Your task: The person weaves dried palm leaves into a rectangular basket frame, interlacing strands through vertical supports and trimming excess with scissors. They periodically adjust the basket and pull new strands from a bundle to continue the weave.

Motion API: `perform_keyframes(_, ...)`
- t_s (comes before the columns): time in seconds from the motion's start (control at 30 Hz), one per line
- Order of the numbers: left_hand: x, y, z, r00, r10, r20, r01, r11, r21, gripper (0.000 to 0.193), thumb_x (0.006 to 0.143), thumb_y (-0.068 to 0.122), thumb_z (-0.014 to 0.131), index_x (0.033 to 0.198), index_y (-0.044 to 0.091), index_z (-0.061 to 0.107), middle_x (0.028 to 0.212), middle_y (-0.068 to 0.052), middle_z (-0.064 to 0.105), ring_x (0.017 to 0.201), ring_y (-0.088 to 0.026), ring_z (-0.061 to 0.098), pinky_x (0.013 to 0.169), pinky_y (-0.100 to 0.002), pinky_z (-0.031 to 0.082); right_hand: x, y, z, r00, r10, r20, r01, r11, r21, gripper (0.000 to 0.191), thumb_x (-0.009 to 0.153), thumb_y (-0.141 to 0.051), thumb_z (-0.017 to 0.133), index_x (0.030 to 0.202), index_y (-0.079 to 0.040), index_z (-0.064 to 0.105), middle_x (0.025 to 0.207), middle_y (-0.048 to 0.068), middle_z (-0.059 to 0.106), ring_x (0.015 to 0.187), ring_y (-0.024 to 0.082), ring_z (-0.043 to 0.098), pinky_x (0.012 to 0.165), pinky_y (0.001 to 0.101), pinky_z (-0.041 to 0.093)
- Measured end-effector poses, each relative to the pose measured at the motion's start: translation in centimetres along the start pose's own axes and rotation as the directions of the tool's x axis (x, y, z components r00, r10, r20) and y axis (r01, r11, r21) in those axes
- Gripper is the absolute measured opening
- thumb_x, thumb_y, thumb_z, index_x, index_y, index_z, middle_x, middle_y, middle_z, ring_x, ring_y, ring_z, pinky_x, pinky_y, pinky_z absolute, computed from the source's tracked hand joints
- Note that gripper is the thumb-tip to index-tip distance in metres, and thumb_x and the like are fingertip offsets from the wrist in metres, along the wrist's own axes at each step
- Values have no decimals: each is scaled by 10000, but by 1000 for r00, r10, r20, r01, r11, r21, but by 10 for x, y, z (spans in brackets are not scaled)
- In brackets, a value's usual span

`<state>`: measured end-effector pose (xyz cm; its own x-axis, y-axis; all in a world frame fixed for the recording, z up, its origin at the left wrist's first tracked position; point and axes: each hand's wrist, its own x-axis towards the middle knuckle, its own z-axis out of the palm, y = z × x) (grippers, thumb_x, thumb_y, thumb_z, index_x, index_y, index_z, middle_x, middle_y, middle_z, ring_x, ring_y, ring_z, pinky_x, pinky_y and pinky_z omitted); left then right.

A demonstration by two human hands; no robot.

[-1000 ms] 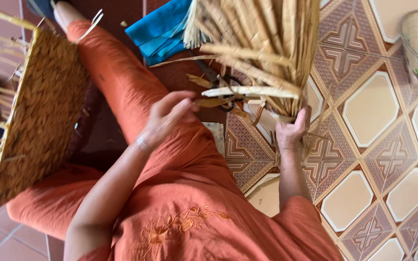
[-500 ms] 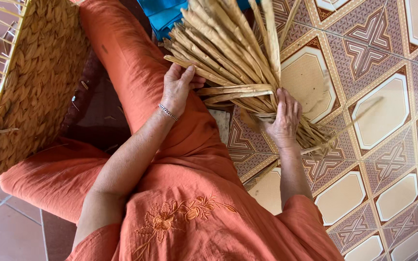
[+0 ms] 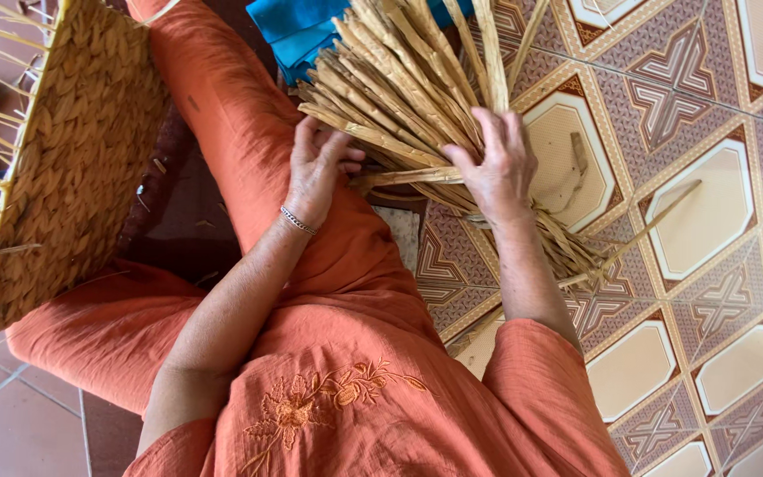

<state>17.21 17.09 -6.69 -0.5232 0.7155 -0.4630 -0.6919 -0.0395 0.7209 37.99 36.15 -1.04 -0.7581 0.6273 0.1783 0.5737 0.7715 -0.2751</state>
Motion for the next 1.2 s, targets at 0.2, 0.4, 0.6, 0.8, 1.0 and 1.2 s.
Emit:
perform_keyframes(0.2, 7, -6, -3, 993, -64, 100, 11, 887, 462, 334, 1007, 64, 586, 1324, -2, 506, 1205, -146, 660, 858, -191, 730, 749, -344, 675, 38, -11, 16, 949, -247, -193, 208, 957, -201, 792, 763, -456, 866, 1329, 13, 571, 1119, 143, 683, 965, 205, 662, 736, 346, 613)
perform_keyframes(0.4, -9, 1, 7, 732, 399, 552, -664, 237, 709, 622, 906, 32, 684, 1477, 93, 443, 1518, -178, 458, 1315, -359, 582, 1074, -425, 575, 35, 31, 41, 888, 424, 181, -461, 818, 344, 341, 1021, -236, 645, 1305, -49, 644, 868, 45, 704, 600, 162, 619, 493, 330, 564)
perform_keyframes(0.6, -11, 6, 25, 801, 37, 598, -592, -109, 799, 800, 784, 162, 730, 1509, 123, 395, 1560, -97, 348, 1245, -349, 474, 966, -505, 449, 40, 78, 55, 920, 377, 106, -339, 632, 697, 193, 1077, -158, 683, 1215, -24, 674, 1004, 59, 718, 867, 129, 704, 755, 321, 659)
perform_keyframes(0.8, -11, -1, 17, 732, 109, 673, -665, -104, 740, 688, 846, 110, 676, 1497, 31, 471, 1511, -150, 404, 1317, -352, 470, 1111, -483, 409, 51, 81, 62, 871, 484, -85, -358, 744, 565, 529, 952, -202, 728, 1402, -72, 484, 1237, 103, 688, 1049, 168, 724, 877, 374, 606)
perform_keyframes(1.0, -7, 7, 20, 682, 186, 707, -707, -81, 703, 651, 846, 65, 656, 1480, 64, 504, 1651, -161, 327, 1517, -340, 337, 1233, -553, 289, 43, 16, 23, 971, 81, -225, -31, 976, 216, 683, 892, -321, 875, 1482, -193, 556, 1433, 27, 564, 1353, 187, 525, 1062, 393, 497)
perform_keyframes(1.2, 4, 15, 12, 665, 488, 565, -722, 225, 654, 610, 905, 62, 754, 1459, 93, 499, 1634, -231, 259, 1529, -376, 306, 1260, -534, 352, 20, -33, 28, 948, -300, 101, 300, 954, 18, 949, 735, -495, 893, 1466, -19, 521, 1446, 216, 527, 1296, 353, 474, 1065, 531, 435)
